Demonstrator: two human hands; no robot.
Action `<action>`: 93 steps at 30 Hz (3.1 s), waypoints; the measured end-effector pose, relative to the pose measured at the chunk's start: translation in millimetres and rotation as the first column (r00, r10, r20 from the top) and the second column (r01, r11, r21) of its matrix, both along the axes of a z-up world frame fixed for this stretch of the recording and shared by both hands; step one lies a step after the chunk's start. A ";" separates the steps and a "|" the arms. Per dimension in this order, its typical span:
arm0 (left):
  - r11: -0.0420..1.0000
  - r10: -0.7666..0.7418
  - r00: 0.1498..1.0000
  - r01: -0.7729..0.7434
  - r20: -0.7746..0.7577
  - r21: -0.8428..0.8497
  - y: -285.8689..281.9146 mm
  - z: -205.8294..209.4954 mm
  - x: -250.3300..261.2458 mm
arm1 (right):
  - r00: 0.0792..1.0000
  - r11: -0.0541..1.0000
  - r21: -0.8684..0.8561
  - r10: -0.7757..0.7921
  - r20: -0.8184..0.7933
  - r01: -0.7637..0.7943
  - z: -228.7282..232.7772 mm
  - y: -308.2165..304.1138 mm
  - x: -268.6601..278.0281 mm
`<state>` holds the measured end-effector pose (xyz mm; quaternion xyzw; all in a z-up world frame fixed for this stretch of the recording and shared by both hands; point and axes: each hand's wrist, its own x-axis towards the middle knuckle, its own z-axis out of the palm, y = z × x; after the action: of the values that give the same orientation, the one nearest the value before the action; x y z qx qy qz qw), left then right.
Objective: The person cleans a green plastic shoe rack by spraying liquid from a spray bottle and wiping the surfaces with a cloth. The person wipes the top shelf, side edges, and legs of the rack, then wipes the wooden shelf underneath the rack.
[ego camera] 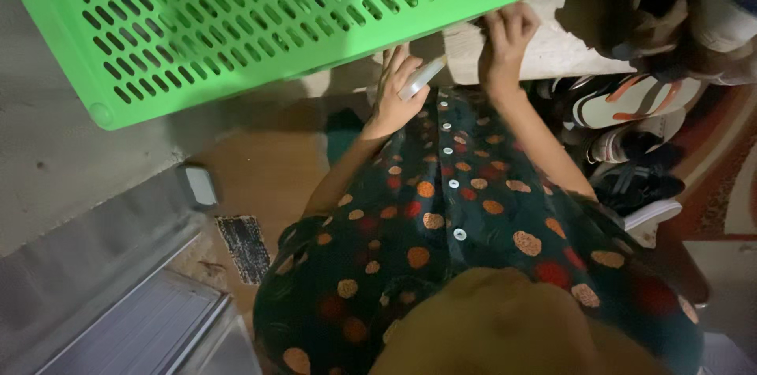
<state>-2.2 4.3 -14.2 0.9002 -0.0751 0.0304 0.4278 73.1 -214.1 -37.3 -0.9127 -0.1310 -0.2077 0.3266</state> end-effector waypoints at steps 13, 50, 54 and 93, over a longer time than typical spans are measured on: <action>0.986 -0.019 0.999 0.011 -0.045 -0.167 23.7 -0.5 -9.0 | 0.998 0.998 0.027 0.058 -0.035 -0.057 41.4 -5.5 2.3; 0.982 0.182 0.978 -0.175 0.100 -0.071 204.5 53.2 -90.7 | 0.814 0.595 0.796 0.515 -0.269 -0.113 43.5 177.6 -42.4; 0.984 0.165 0.982 -0.157 0.095 -0.088 221.0 56.1 -98.5 | 0.956 0.945 0.175 0.289 -0.042 -0.278 30.4 189.6 -51.1; 0.797 0.552 0.833 -0.509 0.048 -0.326 268.6 -87.8 -145.7 | 0.772 0.875 0.304 0.479 -0.419 -0.378 -143.0 356.0 -65.7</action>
<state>-148.0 272.9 -102.0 0.8049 0.1560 0.2237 0.5271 7.3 141.9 -180.3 -0.8425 -0.2292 0.0939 0.4783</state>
